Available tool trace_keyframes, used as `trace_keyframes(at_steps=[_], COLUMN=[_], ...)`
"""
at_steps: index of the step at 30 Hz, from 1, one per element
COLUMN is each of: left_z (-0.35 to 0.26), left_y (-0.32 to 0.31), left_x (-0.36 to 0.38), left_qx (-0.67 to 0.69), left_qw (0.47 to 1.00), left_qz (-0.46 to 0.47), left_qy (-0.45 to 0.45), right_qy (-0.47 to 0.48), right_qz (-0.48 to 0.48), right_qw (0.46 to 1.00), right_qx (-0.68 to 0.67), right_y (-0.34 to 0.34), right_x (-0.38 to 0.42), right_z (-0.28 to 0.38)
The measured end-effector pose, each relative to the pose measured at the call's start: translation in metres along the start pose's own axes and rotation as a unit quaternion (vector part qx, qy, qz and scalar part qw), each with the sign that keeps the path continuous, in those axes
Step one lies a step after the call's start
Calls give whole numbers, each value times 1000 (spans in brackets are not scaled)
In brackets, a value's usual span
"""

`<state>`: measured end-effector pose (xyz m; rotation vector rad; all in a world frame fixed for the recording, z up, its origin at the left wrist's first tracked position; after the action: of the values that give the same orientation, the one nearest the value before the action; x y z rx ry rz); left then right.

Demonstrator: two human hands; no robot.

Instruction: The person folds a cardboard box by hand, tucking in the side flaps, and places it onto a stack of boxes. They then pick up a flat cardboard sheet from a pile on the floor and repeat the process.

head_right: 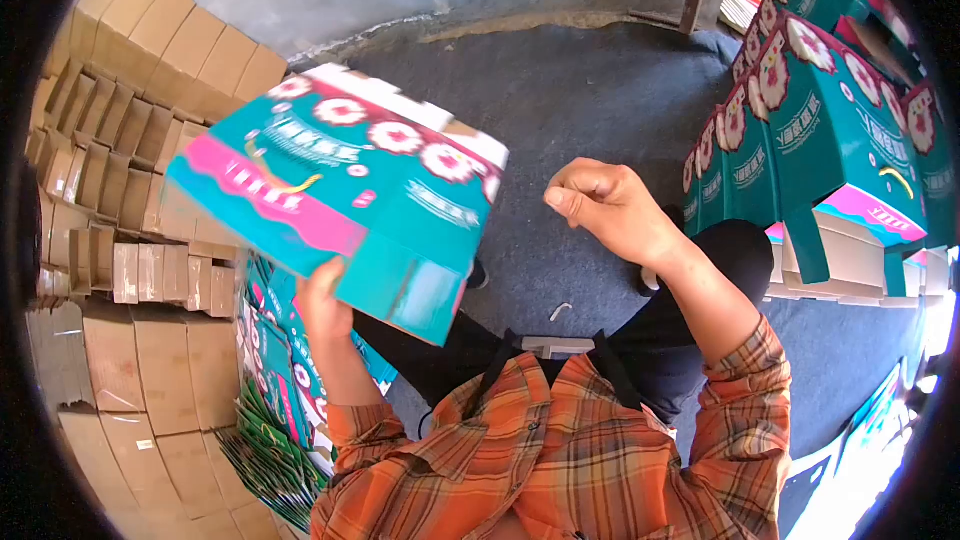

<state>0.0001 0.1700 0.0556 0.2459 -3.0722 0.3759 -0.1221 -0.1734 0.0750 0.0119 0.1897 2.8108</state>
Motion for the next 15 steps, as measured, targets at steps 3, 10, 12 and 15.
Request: trace_keyframes(at_steps=[3, 10, 12, 15], left_z=[17, 71, 72, 64], left_y=[-38, -59, -55, -44], left_x=[13, 28, 30, 28], left_qx=[-83, -142, -129, -99], left_qw=[990, 952, 946, 959], left_qz=[99, 216, 223, 188], left_qy=[51, 166, 195, 188], right_qy=[45, -54, -71, -44], right_qz=[-18, -19, -93, -210], right_qw=[997, 993, 978, 953], right_qx=[56, 104, 172, 215], right_y=[-3, 0, 13, 33], right_x=[-7, -23, -26, -43], right_z=[-35, -146, -157, -159])
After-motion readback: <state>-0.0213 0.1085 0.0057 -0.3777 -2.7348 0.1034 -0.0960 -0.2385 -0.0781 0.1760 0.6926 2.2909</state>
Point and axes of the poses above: each hand's wrist, its own x-axis away from the middle knuckle, its own y-axis out of the back of the hand, z = x × y, the point moved 2 cm from there along -x, towards the middle knuckle, and after that the axes turned 14 degrees about -z, right-handed, at the moved point
